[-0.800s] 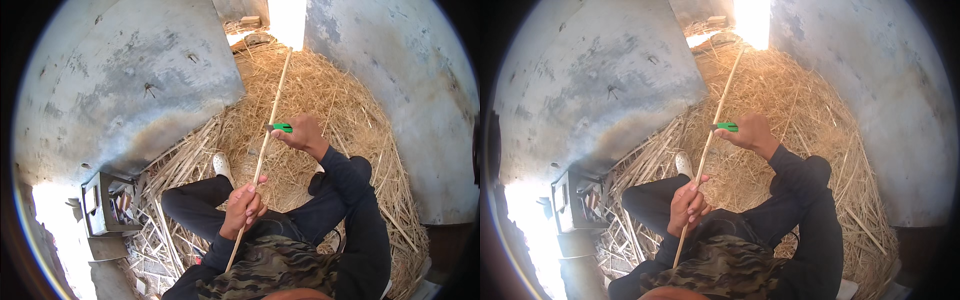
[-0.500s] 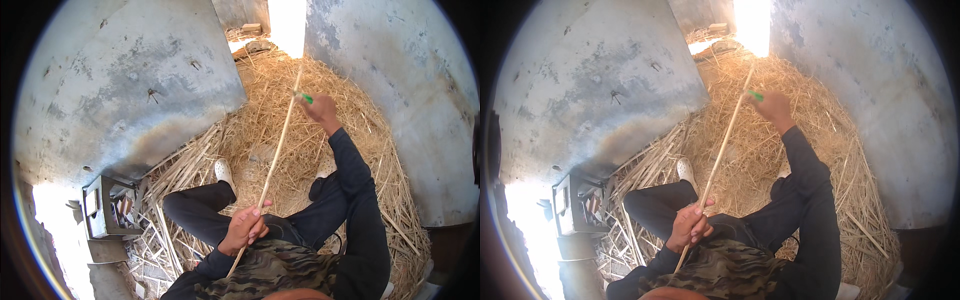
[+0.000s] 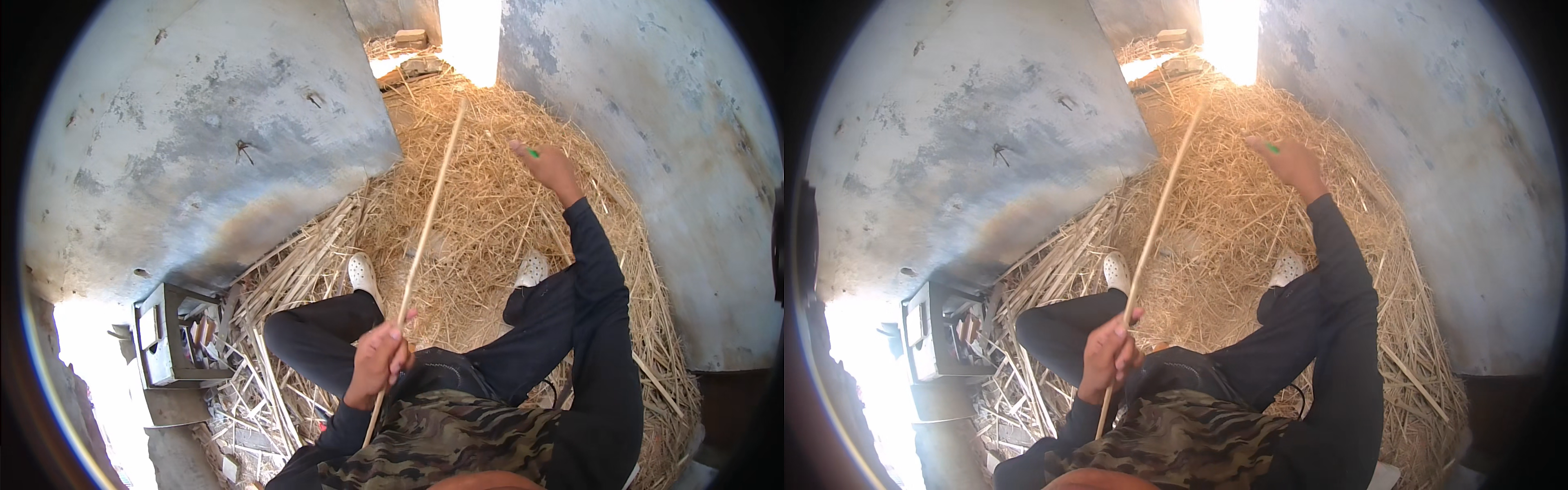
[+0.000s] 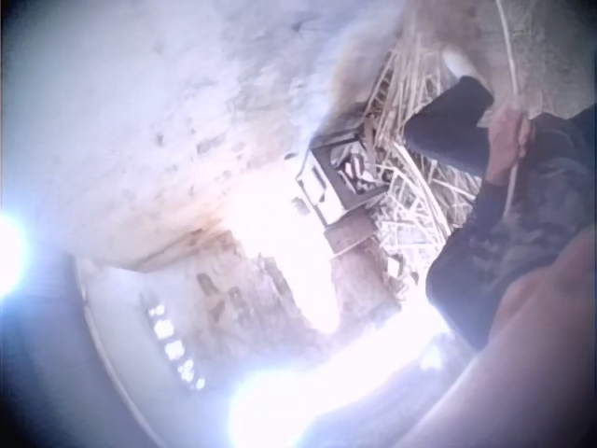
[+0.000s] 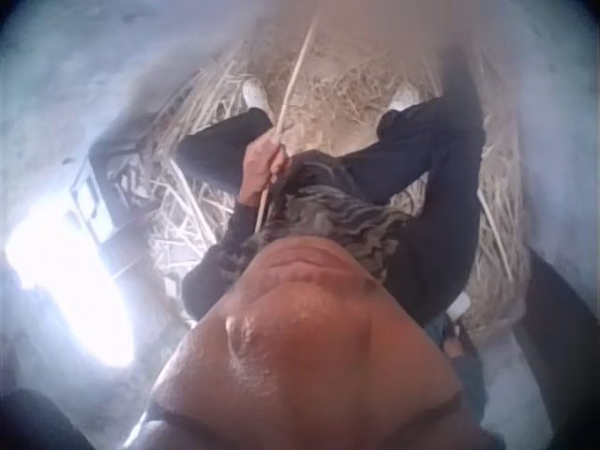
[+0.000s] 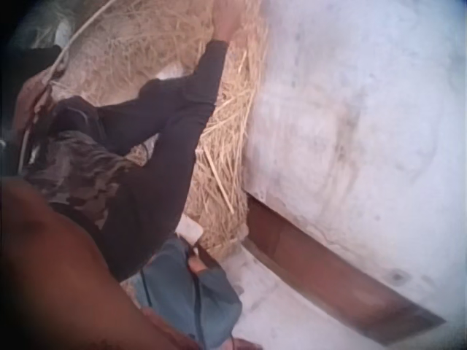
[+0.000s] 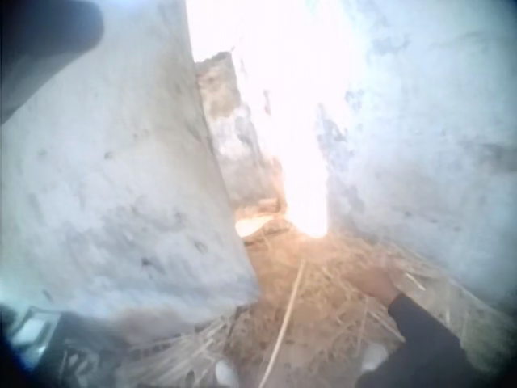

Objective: The person sits on a bed of straw and uses a green utility knife to shave the surface of a long, thin wooden stick. They hold the stick with their left hand and scrape along its length with the knife in their right hand, repeating the motion to smooth the wood.

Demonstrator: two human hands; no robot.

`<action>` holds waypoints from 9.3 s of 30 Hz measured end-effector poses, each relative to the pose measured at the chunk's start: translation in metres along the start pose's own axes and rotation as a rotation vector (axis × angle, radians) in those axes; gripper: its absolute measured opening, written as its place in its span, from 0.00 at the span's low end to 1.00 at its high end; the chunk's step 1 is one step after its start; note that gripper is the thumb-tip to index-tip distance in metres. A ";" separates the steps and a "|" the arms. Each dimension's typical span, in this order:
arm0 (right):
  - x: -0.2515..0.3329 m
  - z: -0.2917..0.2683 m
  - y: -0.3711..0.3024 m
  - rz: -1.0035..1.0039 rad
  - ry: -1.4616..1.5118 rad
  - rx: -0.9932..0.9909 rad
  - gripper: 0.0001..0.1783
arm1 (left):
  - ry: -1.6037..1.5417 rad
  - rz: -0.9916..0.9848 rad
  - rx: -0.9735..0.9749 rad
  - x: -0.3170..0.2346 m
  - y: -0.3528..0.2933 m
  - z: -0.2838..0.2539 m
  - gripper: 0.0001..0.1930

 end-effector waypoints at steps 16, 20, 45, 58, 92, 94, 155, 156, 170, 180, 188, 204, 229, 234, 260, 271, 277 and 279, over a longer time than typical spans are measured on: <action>0.125 0.028 -0.106 -0.759 0.212 -0.265 0.40 | -0.107 0.063 0.047 -0.021 0.046 0.033 0.21; 0.128 0.031 -0.100 -0.799 0.207 -0.312 0.41 | -0.056 0.072 0.020 -0.024 0.046 0.031 0.20; 0.128 0.030 -0.112 -0.705 0.306 -0.115 0.39 | 0.005 0.118 0.048 -0.020 0.044 0.034 0.21; 0.100 0.032 -0.077 -0.484 0.226 -0.164 0.44 | -0.046 0.056 0.041 -0.007 0.019 0.034 0.21; -0.091 0.072 0.047 -0.258 -0.190 -0.228 0.43 | 0.299 -0.241 0.080 -0.003 -0.038 0.005 0.20; -0.198 0.063 0.034 0.590 -0.113 -0.306 0.42 | 0.254 -0.250 0.081 0.006 -0.091 -0.030 0.20; 0.089 0.041 -0.079 -0.359 0.167 -0.011 0.39 | 0.330 0.160 0.039 -0.011 0.058 0.038 0.21; 0.087 0.034 -0.076 -0.334 0.164 0.002 0.39 | 0.288 0.170 0.044 -0.008 0.060 0.037 0.22; 0.102 0.055 -0.124 -0.550 0.268 -0.091 0.44 | 0.312 0.173 -0.008 -0.008 0.050 0.033 0.21; 0.080 0.059 -0.087 -0.341 0.023 0.128 0.42 | 0.418 0.188 -0.048 -0.001 0.036 0.036 0.21; 0.052 0.078 -0.056 -0.241 0.198 0.066 0.47 | 0.616 0.338 -0.098 0.013 0.026 0.044 0.20; 0.050 0.066 -0.038 -0.406 0.229 -0.175 0.44 | 0.505 0.239 -0.030 0.001 0.000 0.045 0.21; 0.060 0.015 -0.051 -0.389 0.273 -0.013 0.40 | 0.396 0.203 -0.064 -0.020 0.065 0.026 0.21; 0.097 0.029 -0.088 -0.618 0.115 -0.082 0.43 | 0.259 0.148 -0.050 -0.026 0.070 0.043 0.22; 0.083 0.033 -0.057 -0.488 0.155 -0.162 0.43 | 0.634 0.420 -0.085 -0.030 0.028 0.049 0.22; 0.016 0.015 0.005 -0.234 0.045 -0.287 0.42 | 0.683 0.384 0.026 -0.010 -0.013 0.036 0.22; -0.020 0.017 0.021 -0.248 -0.111 -0.392 0.41 | 0.649 0.350 0.021 -0.003 -0.026 0.027 0.20; -0.028 0.020 0.026 -0.307 -0.191 -0.386 0.40 | 0.673 0.323 0.014 -0.004 -0.023 0.022 0.20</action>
Point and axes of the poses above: each hand's wrist, its own y-axis towards the middle knuckle, its own z-axis out of the palm, x = y × z, the point moved 2 cm from there along y, towards the middle knuckle, and after that the axes turned 8 degrees about -x, right-handed, at the moved point
